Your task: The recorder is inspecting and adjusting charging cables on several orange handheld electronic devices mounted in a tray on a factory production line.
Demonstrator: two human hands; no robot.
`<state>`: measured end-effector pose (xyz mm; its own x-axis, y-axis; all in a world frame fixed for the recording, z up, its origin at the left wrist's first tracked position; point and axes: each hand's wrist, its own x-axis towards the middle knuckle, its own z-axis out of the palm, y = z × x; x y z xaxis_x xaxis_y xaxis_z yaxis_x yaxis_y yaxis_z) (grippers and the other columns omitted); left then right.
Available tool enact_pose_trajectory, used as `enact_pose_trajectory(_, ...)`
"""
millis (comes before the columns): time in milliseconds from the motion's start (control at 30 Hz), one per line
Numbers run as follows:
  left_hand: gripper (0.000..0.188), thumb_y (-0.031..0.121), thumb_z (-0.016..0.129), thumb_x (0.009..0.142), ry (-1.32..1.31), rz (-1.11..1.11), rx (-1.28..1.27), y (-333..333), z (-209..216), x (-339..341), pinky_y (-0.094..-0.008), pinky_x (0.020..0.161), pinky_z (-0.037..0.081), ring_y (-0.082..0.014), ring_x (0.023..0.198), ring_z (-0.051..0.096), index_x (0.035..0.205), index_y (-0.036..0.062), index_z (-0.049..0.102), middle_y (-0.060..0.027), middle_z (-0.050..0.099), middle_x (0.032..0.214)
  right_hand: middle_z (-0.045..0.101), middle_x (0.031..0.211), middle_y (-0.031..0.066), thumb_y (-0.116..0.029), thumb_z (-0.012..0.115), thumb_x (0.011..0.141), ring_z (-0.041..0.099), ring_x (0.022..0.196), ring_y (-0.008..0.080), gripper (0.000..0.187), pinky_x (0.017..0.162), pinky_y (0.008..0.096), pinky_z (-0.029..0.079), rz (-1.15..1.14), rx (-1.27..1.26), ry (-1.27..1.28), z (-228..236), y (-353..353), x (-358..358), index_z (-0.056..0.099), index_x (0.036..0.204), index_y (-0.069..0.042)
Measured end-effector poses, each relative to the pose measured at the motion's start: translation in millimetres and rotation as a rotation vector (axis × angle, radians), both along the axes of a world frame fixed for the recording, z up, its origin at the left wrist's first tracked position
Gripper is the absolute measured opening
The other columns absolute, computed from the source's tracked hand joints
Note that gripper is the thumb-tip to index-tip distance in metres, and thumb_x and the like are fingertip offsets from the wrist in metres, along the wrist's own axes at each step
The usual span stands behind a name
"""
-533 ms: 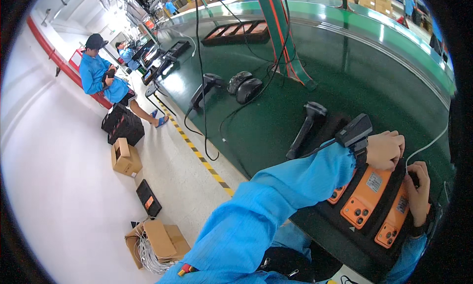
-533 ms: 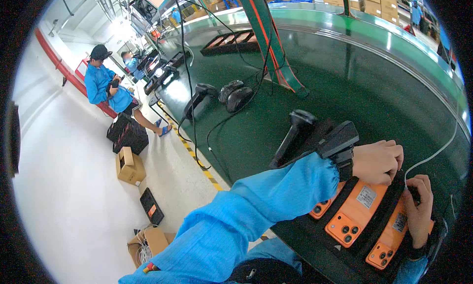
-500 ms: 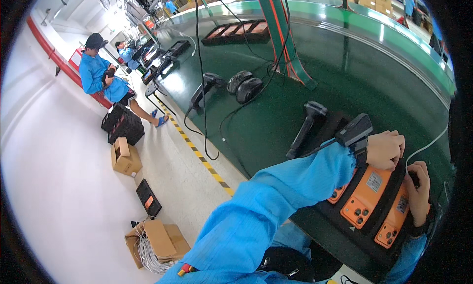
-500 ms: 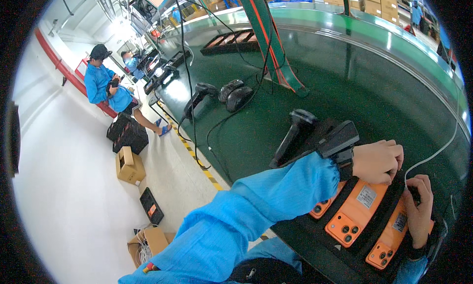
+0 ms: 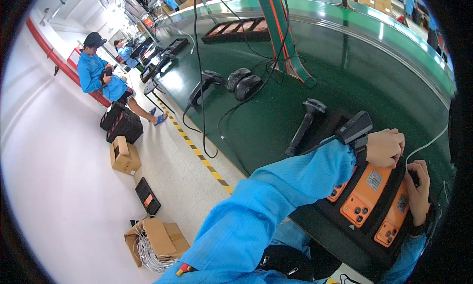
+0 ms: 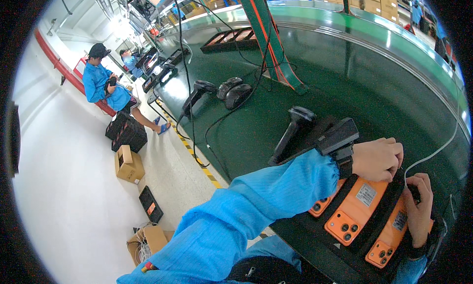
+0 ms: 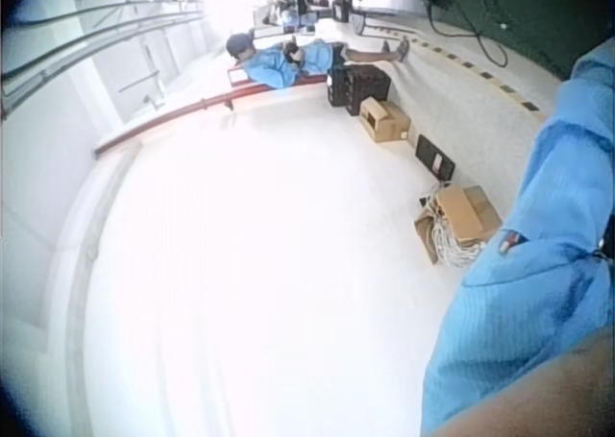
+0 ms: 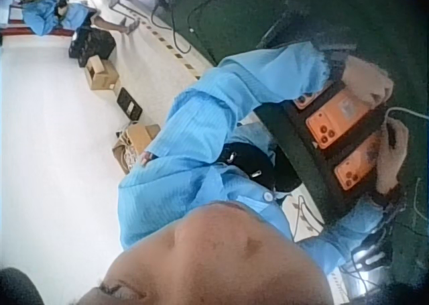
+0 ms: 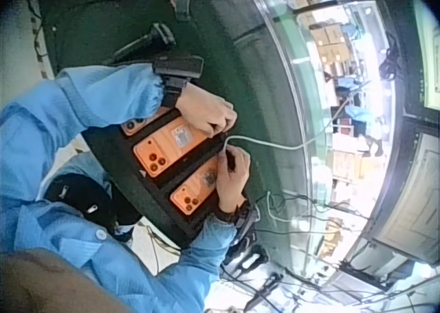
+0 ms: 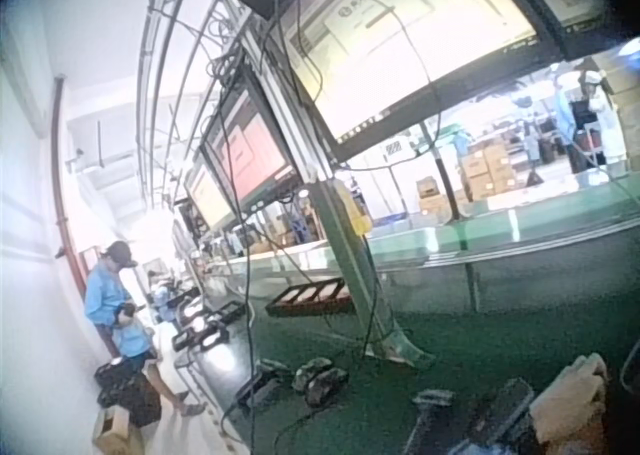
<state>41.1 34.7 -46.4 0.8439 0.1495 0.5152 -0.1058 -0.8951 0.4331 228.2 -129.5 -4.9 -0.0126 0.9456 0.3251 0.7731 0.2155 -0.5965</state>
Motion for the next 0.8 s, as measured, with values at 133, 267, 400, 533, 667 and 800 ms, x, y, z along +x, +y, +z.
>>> enact_pose_trajectory(133, 0.013, 0.025, 0.073, 0.077, 0.012, 0.02, -0.008, -0.5, 0.0, 1.2, -0.0401, 0.093, 0.047, -0.0266, 0.106, 0.055, 0.073, 0.0132, 0.072, -0.0059, 0.061, 0.105, 0.051, 0.099, 0.0115, 0.008, 0.06, 0.08, 0.054, 0.095, 0.0259, 0.017, 0.087, 0.0314, 0.043, 0.004, 0.023, -0.002, -2.0, 0.5, -0.6, 0.056, 0.096, 0.001)
enact_pose_trajectory(267, 0.013, 0.025, 0.074, 0.075, 0.016, 0.001, -0.026, 1.2, 2.5, 0.9, -0.0398, 0.094, 0.047, -0.0269, 0.107, 0.055, 0.072, 0.0132, 0.073, -0.0066, 0.061, 0.105, 0.05, 0.1, 0.0106, 0.008, 0.059, 0.081, 0.053, 0.095, 0.0242, 0.018, 0.087, 0.0304, 0.043, 0.016, 0.008, -0.013, -3.2, 0.3, 4.3, 0.054, 0.097, 0.001)
enact_pose_trajectory(400, 0.012, 0.026, 0.076, 0.073, -0.02, -0.021, -0.052, -1.2, 6.4, -3.1, -0.04, 0.093, 0.048, -0.0272, 0.107, 0.056, 0.075, 0.0142, 0.075, -0.0063, 0.061, 0.103, 0.051, 0.1, 0.0118, 0.007, 0.06, 0.081, 0.054, 0.094, 0.0258, 0.017, 0.086, 0.0312, 0.044, -0.004, 0.014, -0.001, -1.7, 0.1, 0.0, 0.056, 0.096, 0.001)
enact_pose_trajectory(533, 0.011, 0.025, 0.076, 0.071, -0.043, -0.033, -0.069, -0.4, 5.5, -3.1, -0.0403, 0.092, 0.048, -0.0272, 0.106, 0.056, 0.076, 0.0155, 0.076, -0.0059, 0.061, 0.102, 0.052, 0.1, 0.0118, 0.007, 0.06, 0.08, 0.054, 0.094, 0.0259, 0.017, 0.087, 0.0314, 0.043, 0.003, 0.0, 0.009, -0.8, 0.8, 0.1, 0.056, 0.096, 0.001)
enact_pose_trajectory(667, 0.008, 0.024, 0.075, 0.069, -0.062, -0.03, -0.049, 0.1, 1.0, 0.0, -0.0401, 0.091, 0.048, -0.0267, 0.105, 0.056, 0.072, 0.0159, 0.076, -0.0055, 0.062, 0.1, 0.052, 0.101, 0.0118, 0.006, 0.06, 0.081, 0.054, 0.095, 0.0255, 0.017, 0.087, 0.0311, 0.043, 0.014, 0.01, 0.0, -1.4, 0.6, 3.3, 0.056, 0.096, 0.001)
enact_pose_trajectory(800, 0.008, 0.024, 0.075, 0.069, -0.061, -0.017, -0.041, 1.4, -2.2, 2.3, -0.0404, 0.09, 0.048, -0.0268, 0.104, 0.057, 0.071, 0.0162, 0.075, -0.0052, 0.062, 0.099, 0.051, 0.101, 0.0122, 0.006, 0.059, 0.082, 0.054, 0.096, 0.025, 0.016, 0.088, 0.0309, 0.043, 0.004, -0.017, 0.016, -1.2, 0.8, 1.3, 0.056, 0.096, 0.001)
